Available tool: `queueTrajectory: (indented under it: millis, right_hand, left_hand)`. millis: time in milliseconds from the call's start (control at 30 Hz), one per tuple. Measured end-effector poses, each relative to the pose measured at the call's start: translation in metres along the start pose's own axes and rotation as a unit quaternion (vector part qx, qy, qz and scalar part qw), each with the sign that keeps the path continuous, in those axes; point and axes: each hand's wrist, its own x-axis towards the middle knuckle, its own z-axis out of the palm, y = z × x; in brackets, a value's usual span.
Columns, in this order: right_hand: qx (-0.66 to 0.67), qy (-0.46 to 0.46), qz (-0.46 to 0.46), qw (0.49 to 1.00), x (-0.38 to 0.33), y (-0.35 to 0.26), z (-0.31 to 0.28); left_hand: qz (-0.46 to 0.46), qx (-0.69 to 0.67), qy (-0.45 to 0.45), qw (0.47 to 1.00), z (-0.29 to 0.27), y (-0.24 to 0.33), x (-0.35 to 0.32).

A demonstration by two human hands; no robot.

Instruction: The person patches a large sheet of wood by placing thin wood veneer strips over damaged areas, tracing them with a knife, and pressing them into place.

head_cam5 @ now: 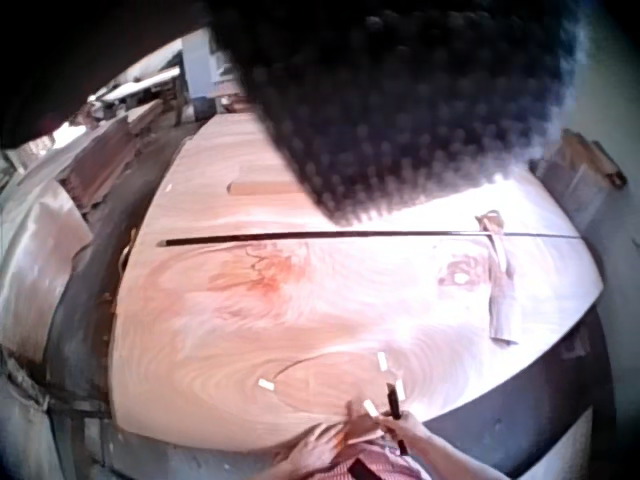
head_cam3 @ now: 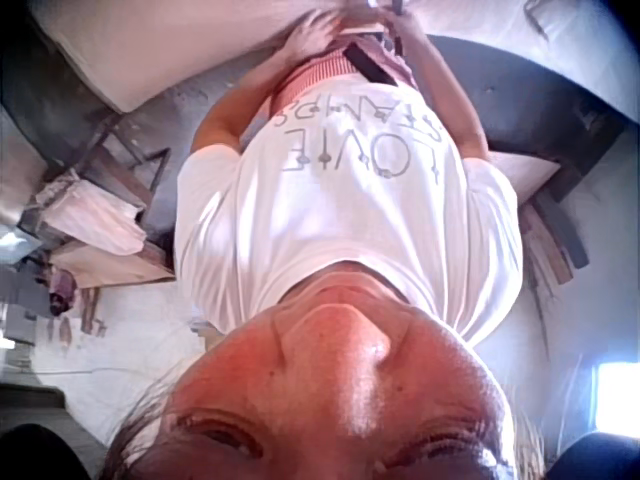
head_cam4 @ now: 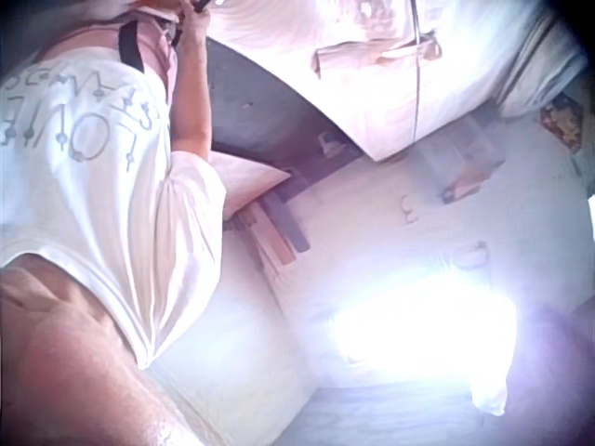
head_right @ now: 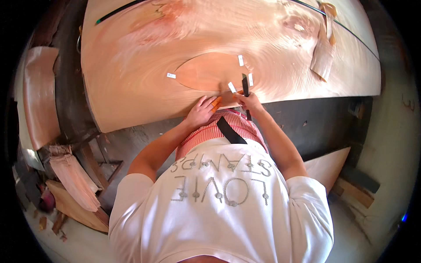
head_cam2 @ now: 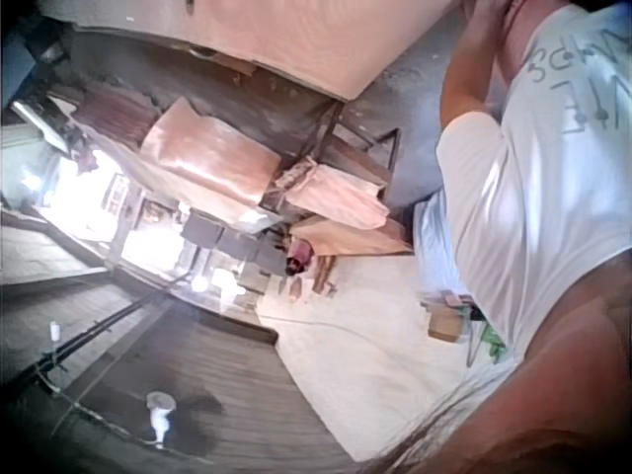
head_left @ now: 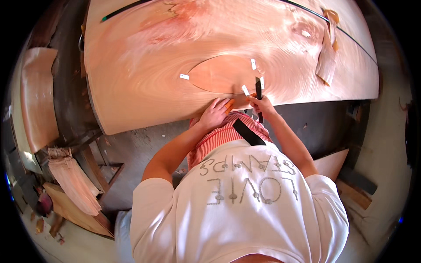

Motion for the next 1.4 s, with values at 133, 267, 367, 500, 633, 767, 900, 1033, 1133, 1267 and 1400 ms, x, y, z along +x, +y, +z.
queueTrajectory:
  millis: [133,267,367,500,633,767,900,1033,1133,1267,1400]
  right_hand:
    - [-0.056,-0.01,-0.041,0.998,0.003,0.008,0.017]
    - [-0.056,-0.01,-0.101,0.993,0.028,0.031,0.018]
    - [-0.093,-0.017,-0.093,0.991,0.036,0.036,0.016]
    - [-0.122,-0.004,-0.099,0.988,0.045,0.046,0.014]
    - [-0.125,-0.006,-0.089,0.988,0.039,0.049,0.007]
    - [-0.317,0.03,-0.095,0.943,0.011,0.03,0.001]
    - [-0.415,-0.012,-0.125,0.901,0.003,-0.001,-0.023]
    - [-0.493,-0.071,-0.097,0.862,0.004,-0.047,-0.059]
    - [-0.339,-0.082,-0.122,0.929,0.009,-0.043,-0.075]
    - [-0.208,-0.037,-0.176,0.961,0.022,-0.054,-0.045]
    - [-0.159,0.008,-0.217,0.963,0.051,-0.078,0.015]
  left_hand:
    - [0.003,0.017,-0.015,1.0,-0.012,-0.002,-0.003]
    - [-0.096,-0.057,0.036,0.993,-0.017,0.006,0.009]
    - [-0.094,0.002,-0.031,0.995,-0.022,0.008,0.022]
    - [-0.092,0.035,-0.066,0.993,-0.022,0.016,0.037]
    - [-0.09,0.109,-0.092,0.986,-0.013,0.019,0.039]
    - [-0.096,0.141,-0.102,0.98,-0.006,0.019,0.036]
    - [-0.106,0.153,-0.113,0.976,-0.006,0.019,0.038]
    - [-0.108,0.135,-0.115,0.978,-0.017,0.019,0.044]
    - [-0.116,-0.035,-0.068,0.99,-0.044,0.006,0.058]
    - [-0.185,0.031,0.109,0.976,-0.059,-0.043,0.075]
    - [-0.192,0.046,0.096,0.976,-0.053,-0.058,0.069]
